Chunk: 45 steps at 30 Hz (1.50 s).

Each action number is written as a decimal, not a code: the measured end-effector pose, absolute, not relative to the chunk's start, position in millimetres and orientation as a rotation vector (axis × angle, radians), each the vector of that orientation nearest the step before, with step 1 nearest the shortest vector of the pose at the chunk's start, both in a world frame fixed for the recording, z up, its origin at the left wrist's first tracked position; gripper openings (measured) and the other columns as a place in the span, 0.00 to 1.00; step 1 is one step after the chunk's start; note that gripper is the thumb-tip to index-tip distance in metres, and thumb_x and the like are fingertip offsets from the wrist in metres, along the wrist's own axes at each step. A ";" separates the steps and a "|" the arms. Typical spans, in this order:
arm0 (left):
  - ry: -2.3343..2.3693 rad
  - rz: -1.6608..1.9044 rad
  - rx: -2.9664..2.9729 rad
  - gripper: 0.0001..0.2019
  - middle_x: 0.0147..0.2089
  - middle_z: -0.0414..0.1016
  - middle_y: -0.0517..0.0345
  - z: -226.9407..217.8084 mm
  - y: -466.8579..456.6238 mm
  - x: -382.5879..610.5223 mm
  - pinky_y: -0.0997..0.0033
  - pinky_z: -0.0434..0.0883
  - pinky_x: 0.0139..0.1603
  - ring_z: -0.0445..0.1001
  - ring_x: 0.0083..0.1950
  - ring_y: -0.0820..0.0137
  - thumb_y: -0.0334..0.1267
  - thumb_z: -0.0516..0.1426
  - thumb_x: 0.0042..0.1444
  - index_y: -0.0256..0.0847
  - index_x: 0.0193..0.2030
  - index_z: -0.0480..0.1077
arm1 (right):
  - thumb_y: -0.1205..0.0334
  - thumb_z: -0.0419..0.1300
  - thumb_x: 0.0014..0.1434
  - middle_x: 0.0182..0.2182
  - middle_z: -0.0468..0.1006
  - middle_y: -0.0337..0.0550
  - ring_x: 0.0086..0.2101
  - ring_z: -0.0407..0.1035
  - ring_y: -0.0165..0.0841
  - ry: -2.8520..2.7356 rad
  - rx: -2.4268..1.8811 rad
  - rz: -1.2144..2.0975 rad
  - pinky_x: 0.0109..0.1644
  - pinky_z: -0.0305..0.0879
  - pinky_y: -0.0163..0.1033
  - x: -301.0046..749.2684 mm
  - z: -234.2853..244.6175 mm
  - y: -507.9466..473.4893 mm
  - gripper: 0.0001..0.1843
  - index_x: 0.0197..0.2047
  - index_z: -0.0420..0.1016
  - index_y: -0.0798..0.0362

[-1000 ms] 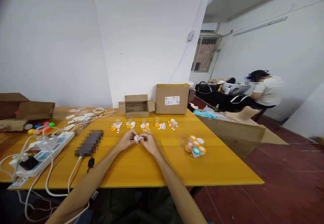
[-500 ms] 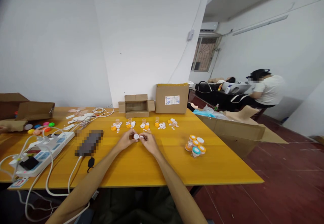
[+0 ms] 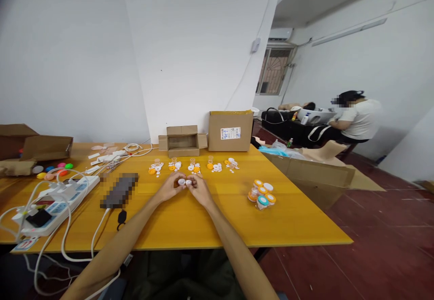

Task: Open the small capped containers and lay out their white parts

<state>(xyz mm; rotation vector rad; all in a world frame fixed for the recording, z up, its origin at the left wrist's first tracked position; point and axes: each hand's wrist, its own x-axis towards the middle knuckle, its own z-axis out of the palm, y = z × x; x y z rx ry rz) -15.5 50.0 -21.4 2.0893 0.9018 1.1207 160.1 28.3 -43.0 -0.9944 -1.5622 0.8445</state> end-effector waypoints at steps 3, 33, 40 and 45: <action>0.883 1.140 2.135 0.06 0.43 0.79 0.56 -17.4 47.7 -15.0 0.60 0.66 0.57 0.72 0.49 0.61 0.37 0.64 0.51 0.45 0.36 0.76 | 0.58 0.62 0.51 0.33 0.80 0.41 0.34 0.75 0.35 -1.559 -0.983 0.850 0.39 0.73 0.40 158.8 -42.6 27.5 0.09 0.37 0.74 0.50; 0.906 1.126 2.160 0.05 0.36 0.79 0.57 -15.1 46.8 -14.0 0.61 0.65 0.52 0.71 0.42 0.63 0.35 0.64 0.51 0.44 0.26 0.74 | 0.58 0.59 0.57 0.34 0.79 0.41 0.36 0.73 0.36 -1.627 -0.956 0.751 0.46 0.71 0.42 156.9 -34.0 20.2 0.08 0.39 0.77 0.48; 0.937 1.120 2.146 0.06 0.33 0.78 0.58 -15.7 47.2 -12.5 0.61 0.65 0.52 0.70 0.40 0.63 0.39 0.66 0.49 0.44 0.26 0.74 | 0.55 0.56 0.61 0.33 0.77 0.40 0.35 0.72 0.36 -1.693 -0.935 0.723 0.44 0.71 0.41 157.1 -29.6 16.2 0.10 0.38 0.76 0.48; 0.937 1.151 2.115 0.05 0.34 0.78 0.58 -14.4 46.4 -12.6 0.61 0.66 0.53 0.71 0.41 0.62 0.39 0.66 0.50 0.45 0.28 0.75 | 0.52 0.54 0.64 0.37 0.77 0.44 0.36 0.70 0.37 -1.703 -0.943 0.692 0.35 0.71 0.38 156.7 -30.4 15.2 0.14 0.42 0.78 0.46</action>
